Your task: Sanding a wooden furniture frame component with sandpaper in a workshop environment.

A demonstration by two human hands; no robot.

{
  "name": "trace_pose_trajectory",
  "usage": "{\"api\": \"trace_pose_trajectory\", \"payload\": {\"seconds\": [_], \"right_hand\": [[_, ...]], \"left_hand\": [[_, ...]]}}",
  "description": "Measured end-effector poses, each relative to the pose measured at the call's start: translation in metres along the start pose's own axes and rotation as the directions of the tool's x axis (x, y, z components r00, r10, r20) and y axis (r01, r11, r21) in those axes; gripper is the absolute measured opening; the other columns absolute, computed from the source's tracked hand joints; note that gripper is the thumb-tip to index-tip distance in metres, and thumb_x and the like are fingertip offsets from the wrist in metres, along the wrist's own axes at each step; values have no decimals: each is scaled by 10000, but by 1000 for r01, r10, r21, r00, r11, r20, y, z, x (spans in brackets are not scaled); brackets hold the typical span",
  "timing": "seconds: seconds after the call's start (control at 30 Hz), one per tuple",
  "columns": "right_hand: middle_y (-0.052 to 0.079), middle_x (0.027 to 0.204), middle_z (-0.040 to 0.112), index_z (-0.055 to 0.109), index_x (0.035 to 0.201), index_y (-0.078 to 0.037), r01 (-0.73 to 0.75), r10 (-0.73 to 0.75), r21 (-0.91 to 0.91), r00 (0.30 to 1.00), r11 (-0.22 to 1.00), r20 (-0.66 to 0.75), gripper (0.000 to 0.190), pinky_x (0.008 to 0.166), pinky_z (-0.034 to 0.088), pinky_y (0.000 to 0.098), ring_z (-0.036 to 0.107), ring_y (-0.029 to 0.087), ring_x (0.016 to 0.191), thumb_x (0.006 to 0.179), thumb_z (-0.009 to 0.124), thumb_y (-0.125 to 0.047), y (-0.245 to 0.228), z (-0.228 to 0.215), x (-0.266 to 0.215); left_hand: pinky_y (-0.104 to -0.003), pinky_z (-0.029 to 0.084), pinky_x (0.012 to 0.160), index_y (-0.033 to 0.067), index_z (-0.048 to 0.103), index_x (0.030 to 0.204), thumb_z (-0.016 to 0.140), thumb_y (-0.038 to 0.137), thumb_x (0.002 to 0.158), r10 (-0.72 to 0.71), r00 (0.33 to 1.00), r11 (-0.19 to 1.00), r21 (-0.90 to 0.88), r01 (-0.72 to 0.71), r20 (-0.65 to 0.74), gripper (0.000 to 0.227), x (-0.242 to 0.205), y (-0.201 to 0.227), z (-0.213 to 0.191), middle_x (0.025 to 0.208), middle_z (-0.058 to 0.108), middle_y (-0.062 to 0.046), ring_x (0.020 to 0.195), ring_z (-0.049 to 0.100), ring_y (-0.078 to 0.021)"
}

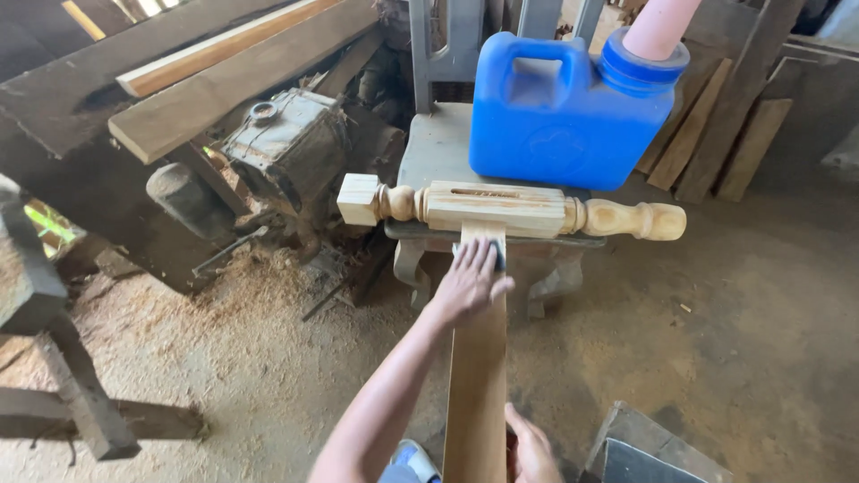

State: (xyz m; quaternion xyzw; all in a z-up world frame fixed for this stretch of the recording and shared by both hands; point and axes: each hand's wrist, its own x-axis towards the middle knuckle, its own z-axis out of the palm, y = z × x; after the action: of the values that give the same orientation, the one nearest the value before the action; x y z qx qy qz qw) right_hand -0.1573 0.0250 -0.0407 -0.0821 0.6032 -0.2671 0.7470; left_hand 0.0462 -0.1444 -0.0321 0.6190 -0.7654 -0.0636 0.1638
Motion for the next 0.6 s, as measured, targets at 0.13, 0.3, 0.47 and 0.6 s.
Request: {"api": "trace_pose_trajectory", "payload": {"seconds": [0.13, 0.3, 0.47, 0.6], "right_hand": [[315, 1243, 674, 654, 1262, 132, 84, -89, 112, 995, 990, 37, 411, 949, 451, 476, 606, 380, 1117, 1023, 566, -191, 8, -9, 3], [293, 1307, 670, 636, 1335, 108, 110, -116, 129, 993, 985, 39, 424, 979, 465, 451, 610, 340, 1151, 1043, 526, -179, 12, -8, 11], [304, 1257, 701, 677, 1252, 122, 87, -86, 137, 996, 987, -13, 396, 901, 480, 461, 635, 381, 1109, 1010, 587, -177, 17, -4, 16], [306, 1289, 705, 669, 1290, 144, 132, -130, 39, 990, 990, -50, 441, 938, 493, 449, 650, 366, 1129, 1027, 572, -197, 17, -8, 26]], "left_hand": [[-500, 10, 1250, -108, 228, 1542, 1, 691, 1000, 144, 983, 985, -113, -132, 111, 993, -132, 74, -51, 1633, 162, -315, 1536, 95, -440], [-479, -72, 1225, -96, 191, 1571, -16, 729, 998, 248, 926, 950, -260, -174, 285, 1026, -197, 95, -70, 1669, 75, -293, 1553, -15, -379], [-471, 27, 1261, 32, 171, 1599, 70, 660, 988, 241, 926, 968, -5, -250, 290, 882, -95, 45, -53, 1679, 118, -193, 1547, 82, -361], [-489, 97, 1261, 58, 174, 1609, 56, 711, 940, 228, 943, 968, 47, -246, 240, 942, 17, -13, -13, 1674, 151, -194, 1539, 134, -377]]}}
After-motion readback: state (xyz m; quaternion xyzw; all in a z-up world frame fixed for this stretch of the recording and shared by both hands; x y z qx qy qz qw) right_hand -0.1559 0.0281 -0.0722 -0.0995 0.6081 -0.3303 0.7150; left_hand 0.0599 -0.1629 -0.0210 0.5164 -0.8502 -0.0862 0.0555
